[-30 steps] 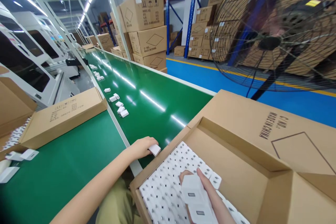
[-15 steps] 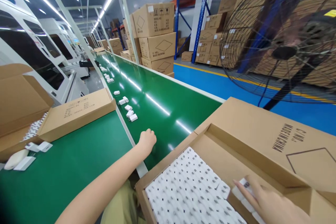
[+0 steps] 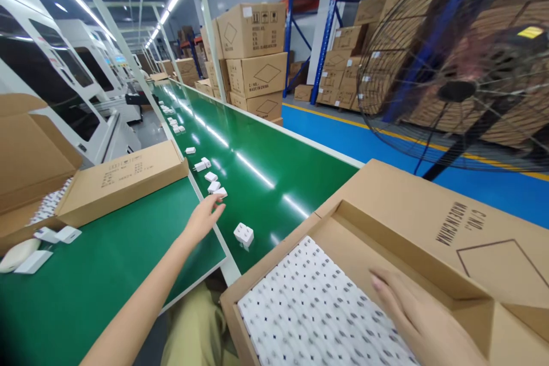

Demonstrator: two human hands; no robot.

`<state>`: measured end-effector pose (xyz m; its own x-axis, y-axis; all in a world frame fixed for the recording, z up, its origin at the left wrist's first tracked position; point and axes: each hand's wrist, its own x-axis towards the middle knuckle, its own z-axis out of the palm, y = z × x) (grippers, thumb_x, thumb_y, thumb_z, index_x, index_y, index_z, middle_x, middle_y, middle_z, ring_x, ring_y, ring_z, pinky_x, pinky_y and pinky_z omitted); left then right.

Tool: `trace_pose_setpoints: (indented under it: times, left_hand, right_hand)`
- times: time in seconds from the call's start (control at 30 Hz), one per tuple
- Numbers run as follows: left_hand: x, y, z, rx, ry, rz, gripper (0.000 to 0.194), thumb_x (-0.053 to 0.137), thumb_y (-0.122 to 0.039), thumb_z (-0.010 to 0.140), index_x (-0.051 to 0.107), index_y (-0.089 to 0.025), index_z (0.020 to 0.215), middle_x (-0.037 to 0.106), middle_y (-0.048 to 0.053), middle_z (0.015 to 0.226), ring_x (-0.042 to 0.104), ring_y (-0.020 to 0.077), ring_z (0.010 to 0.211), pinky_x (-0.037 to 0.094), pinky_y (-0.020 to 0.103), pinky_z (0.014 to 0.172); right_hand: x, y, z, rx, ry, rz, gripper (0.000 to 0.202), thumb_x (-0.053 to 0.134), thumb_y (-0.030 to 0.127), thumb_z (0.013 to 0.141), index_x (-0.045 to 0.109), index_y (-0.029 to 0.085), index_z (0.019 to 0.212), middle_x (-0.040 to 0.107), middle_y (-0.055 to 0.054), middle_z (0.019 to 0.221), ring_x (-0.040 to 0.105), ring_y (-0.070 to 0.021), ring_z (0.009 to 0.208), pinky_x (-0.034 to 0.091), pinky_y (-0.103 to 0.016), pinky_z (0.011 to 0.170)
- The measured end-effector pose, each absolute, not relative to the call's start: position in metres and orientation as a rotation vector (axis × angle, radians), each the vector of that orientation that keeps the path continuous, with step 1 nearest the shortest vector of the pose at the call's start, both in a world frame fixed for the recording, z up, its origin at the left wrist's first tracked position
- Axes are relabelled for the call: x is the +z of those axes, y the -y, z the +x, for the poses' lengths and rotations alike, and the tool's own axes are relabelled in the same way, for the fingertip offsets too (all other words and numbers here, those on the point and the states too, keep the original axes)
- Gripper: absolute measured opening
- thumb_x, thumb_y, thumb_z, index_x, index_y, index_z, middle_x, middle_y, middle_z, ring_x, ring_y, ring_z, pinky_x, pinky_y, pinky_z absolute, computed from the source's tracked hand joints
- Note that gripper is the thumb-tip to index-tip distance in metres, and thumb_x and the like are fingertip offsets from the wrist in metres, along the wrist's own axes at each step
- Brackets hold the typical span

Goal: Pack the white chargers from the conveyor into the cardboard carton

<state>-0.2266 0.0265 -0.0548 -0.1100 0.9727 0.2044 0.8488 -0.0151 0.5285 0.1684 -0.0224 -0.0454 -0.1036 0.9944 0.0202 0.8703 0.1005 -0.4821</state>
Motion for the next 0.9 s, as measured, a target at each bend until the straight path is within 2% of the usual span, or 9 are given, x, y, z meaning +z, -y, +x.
trace_pose_setpoints:
  times: [0.13,0.23,0.37,0.53,0.6,0.67,0.73,0.8,0.9]
  left_hand:
    - [-0.078,0.012,-0.270,1.368,-2.268,1.449,0.027,0.035,-0.030,0.082,0.059,-0.020,0.084,0.046,-0.004,0.054,0.042,0.0112,0.048,0.034,0.021,0.049]
    - [-0.089,0.031,-0.285,1.588,-2.373,1.199,0.024,0.036,-0.029,0.080,0.058,-0.019,0.079,0.038,-0.006,0.049,0.037,0.0102,0.043,0.030,0.021,0.046]
    - [-0.090,0.031,-0.287,1.559,-2.308,1.177,0.022,0.038,-0.027,0.077,0.059,-0.020,0.075,0.037,-0.006,0.047,0.035,0.0097,0.042,0.028,0.020,0.045]
    - [-0.091,0.024,-0.289,1.563,-2.255,1.117,0.023,0.036,-0.027,0.078,0.058,-0.020,0.072,0.033,-0.007,0.045,0.034,0.0098,0.042,0.027,0.020,0.045]
    - [-0.093,0.024,-0.290,1.563,-2.251,1.093,0.024,0.036,-0.027,0.078,0.058,-0.020,0.072,0.033,-0.006,0.045,0.033,0.0099,0.041,0.026,0.021,0.045]
    - [-0.094,0.024,-0.291,1.558,-2.247,1.072,0.024,0.035,-0.026,0.077,0.058,-0.020,0.072,0.032,-0.006,0.045,0.033,0.0100,0.041,0.026,0.021,0.046]
    - [-0.095,0.025,-0.291,1.546,-2.244,1.059,0.023,0.035,-0.024,0.077,0.058,-0.021,0.072,0.032,-0.006,0.045,0.033,0.0101,0.042,0.026,0.021,0.046]
    - [-0.095,0.026,-0.291,1.524,-2.243,1.056,0.023,0.036,-0.023,0.076,0.058,-0.021,0.072,0.033,-0.007,0.046,0.034,0.0101,0.042,0.027,0.021,0.047]
    - [-0.093,0.027,-0.290,1.495,-2.242,1.049,0.022,0.036,-0.022,0.076,0.058,-0.021,0.073,0.035,-0.007,0.046,0.036,0.0102,0.043,0.028,0.020,0.048]
  right_hand:
    - [-0.026,-0.006,0.081,0.869,2.212,-1.459,0.041,0.030,0.051,0.083,0.049,0.025,0.110,0.055,-0.008,0.117,0.056,-0.0236,0.098,0.052,-0.036,0.073]
    - [-0.033,-0.015,0.000,0.655,2.504,-1.358,0.036,0.036,0.035,0.085,0.045,0.021,0.117,0.051,-0.010,0.118,0.048,-0.0241,0.108,0.044,-0.037,0.086]
    - [-0.056,-0.016,-0.066,0.524,2.553,-1.517,0.043,0.044,0.020,0.083,0.040,0.011,0.124,0.054,-0.017,0.104,0.050,-0.0330,0.100,0.046,-0.045,0.073]
    - [-0.074,-0.026,-0.079,0.670,2.537,-1.616,0.009,0.050,0.013,0.082,0.056,0.014,0.089,0.057,-0.003,0.085,0.054,-0.0194,0.082,0.043,-0.041,0.077]
    - [-0.070,-0.033,-0.074,0.860,2.483,-1.587,0.008,0.047,0.013,0.080,0.054,0.016,0.079,0.055,-0.001,0.075,0.055,-0.0184,0.074,0.043,-0.037,0.072]
    - [-0.059,-0.032,-0.065,1.127,2.399,-1.510,0.011,0.041,0.017,0.079,0.052,0.018,0.081,0.052,0.000,0.068,0.054,-0.0183,0.065,0.044,-0.033,0.061]
    - [-0.043,-0.020,-0.053,1.393,2.290,-1.400,0.018,0.033,0.026,0.081,0.049,0.022,0.087,0.053,0.000,0.069,0.055,-0.0178,0.063,0.044,-0.028,0.053]
    - [-0.028,0.003,-0.040,1.789,1.978,-1.276,0.022,0.030,0.040,0.084,0.046,0.025,0.087,0.054,0.001,0.070,0.056,-0.0169,0.065,0.044,-0.026,0.054]
    - [-0.013,0.043,-0.025,2.326,1.171,-1.069,0.025,0.048,0.049,0.078,0.049,0.025,0.074,0.055,0.002,0.063,0.054,-0.0148,0.062,0.042,-0.024,0.057]
